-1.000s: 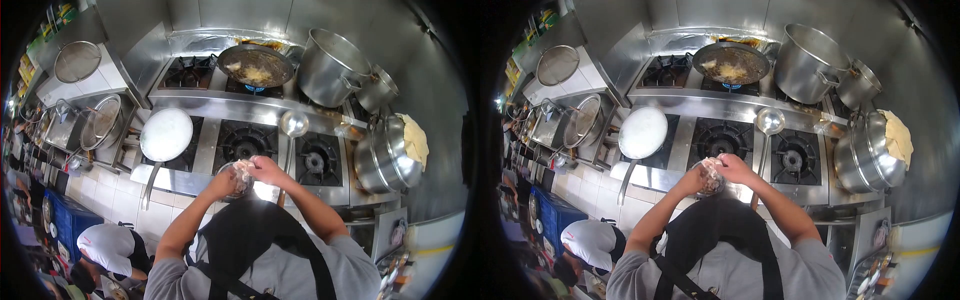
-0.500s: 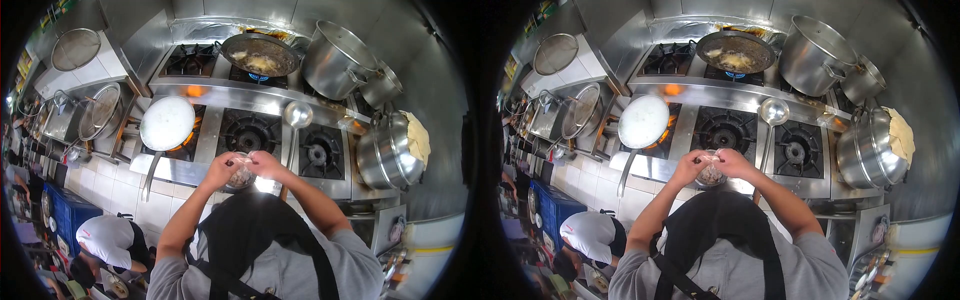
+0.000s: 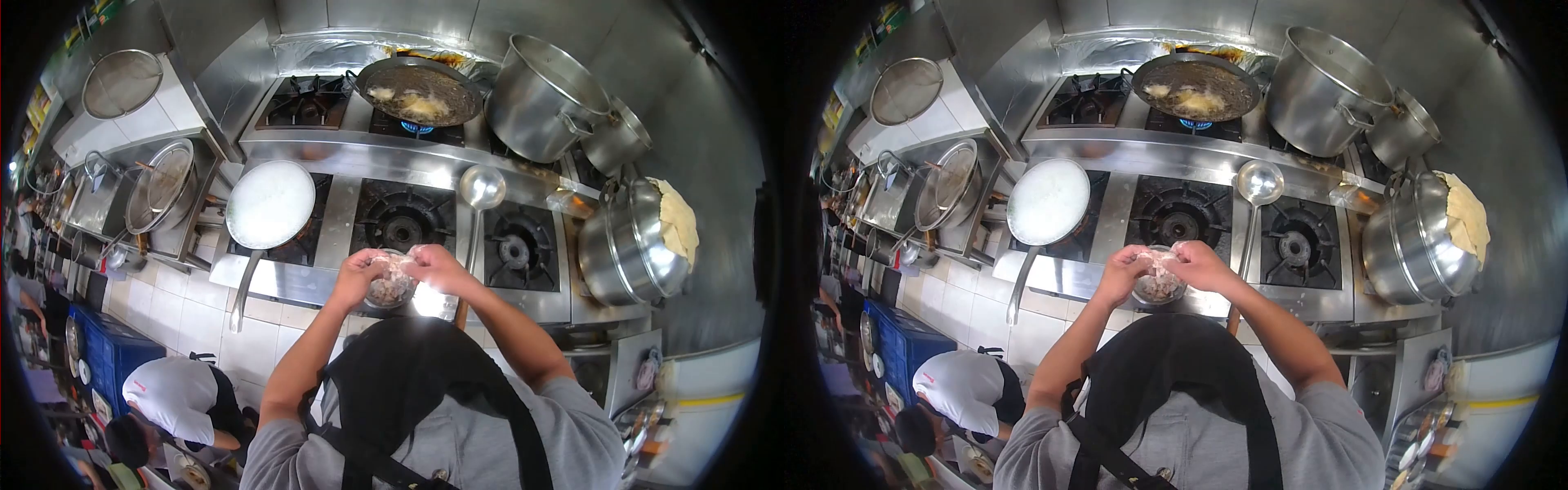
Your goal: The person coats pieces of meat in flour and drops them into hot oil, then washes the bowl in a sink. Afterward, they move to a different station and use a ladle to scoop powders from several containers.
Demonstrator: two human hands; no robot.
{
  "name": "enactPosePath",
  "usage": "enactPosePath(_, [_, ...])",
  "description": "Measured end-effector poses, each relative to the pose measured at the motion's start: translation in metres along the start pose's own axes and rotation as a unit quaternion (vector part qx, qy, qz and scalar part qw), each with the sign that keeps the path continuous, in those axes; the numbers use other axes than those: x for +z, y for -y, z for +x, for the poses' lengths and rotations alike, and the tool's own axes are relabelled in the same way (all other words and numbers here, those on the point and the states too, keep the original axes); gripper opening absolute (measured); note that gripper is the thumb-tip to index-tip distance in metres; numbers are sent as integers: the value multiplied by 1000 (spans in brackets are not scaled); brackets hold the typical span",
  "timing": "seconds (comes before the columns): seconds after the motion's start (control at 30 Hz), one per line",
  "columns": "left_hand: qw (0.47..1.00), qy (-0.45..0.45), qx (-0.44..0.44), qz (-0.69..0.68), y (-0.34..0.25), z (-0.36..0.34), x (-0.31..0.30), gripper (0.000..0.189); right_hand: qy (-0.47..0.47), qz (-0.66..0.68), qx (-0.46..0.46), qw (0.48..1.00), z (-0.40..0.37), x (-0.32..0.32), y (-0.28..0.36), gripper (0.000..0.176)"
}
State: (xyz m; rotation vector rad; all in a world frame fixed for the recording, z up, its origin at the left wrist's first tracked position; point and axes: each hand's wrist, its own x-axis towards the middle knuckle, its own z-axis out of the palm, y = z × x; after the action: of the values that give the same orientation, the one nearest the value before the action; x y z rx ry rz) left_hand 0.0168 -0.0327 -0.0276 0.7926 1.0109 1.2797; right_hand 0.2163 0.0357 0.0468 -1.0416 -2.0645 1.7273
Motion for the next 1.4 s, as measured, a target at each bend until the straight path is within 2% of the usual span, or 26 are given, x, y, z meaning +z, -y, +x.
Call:
enactPosePath(0.2, [1000,-9,-11,17,10,-1,-1,15,-13,13,3,1000,-5,-2,0,18])
enactPosePath(0.27, [999,-21,-16,47,16,-2,-5,17,-63,42,-20,997,-4,-2,-3,22])
enactPosePath(0.33, [958,-28,15,286,22,-3,-9,25,-58,28,-28,998,-5,-7,6,21])
enactPosePath(0.37, [958,-28,16,286,26,-3,-10,25,-54,16,-35,998,-5,-10,12,20])
enactPosePath(0.43, [886,-1,-4,464,16,-8,-4,29,-41,16,-34,998,-6,-16,22,17])
enactPosePath(0.47, [886,-2,-2,464,17,-8,-3,29,-26,16,-32,999,-6,-18,27,16])
enactPosePath(0.53, [869,23,52,491,25,-10,-1,27,-22,40,-43,998,-5,-20,34,16])
enactPosePath(0.67, [863,-8,122,490,35,-4,0,21,-7,56,-49,997,-1,-22,31,15])
enactPosePath(0.73, [846,42,162,507,28,-1,-4,20,-16,56,-71,996,3,-18,18,12])
enactPosePath(0.77, [817,59,188,542,34,3,-9,21,-10,49,-75,996,6,-17,12,12])
enactPosePath(0.8, [791,48,100,602,26,0,-2,22,-17,54,-80,995,6,-13,8,12])
enactPosePath(0.83, [789,71,37,610,21,2,-1,22,-21,59,-85,994,5,-10,5,13])
enactPosePath(0.87, [761,104,31,639,37,11,-10,23,-10,70,-81,994,8,-10,-3,13])
enactPosePath(0.9, [767,104,44,632,42,14,-11,26,-4,80,-74,994,10,-8,-12,14])
enactPosePath(0.93, [774,126,72,616,21,5,-5,35,-6,92,-63,994,10,-4,-15,13])
enactPosePath(0.97, [823,63,154,544,16,-3,0,44,-14,103,-51,993,10,-2,-16,13])
enactPosePath(1.03, [897,24,202,392,18,4,8,45,-10,98,-14,995,15,1,-31,13])
enactPosePath(1.07, [895,15,205,395,14,5,10,45,-4,79,-6,997,20,3,-40,10])
enactPosePath(1.13, [961,61,100,249,-9,-8,25,39,0,40,-12,999,26,7,-49,11])
enactPosePath(1.23, [949,61,109,288,4,-1,19,36,-18,-18,-2,1000,27,9,-51,13])
enactPosePath(1.27, [954,24,116,274,11,0,19,25,-34,-36,6,999,27,10,-50,13])
enactPosePath(1.4, [937,30,138,318,23,4,9,17,-60,-57,1,997,26,11,-47,13])
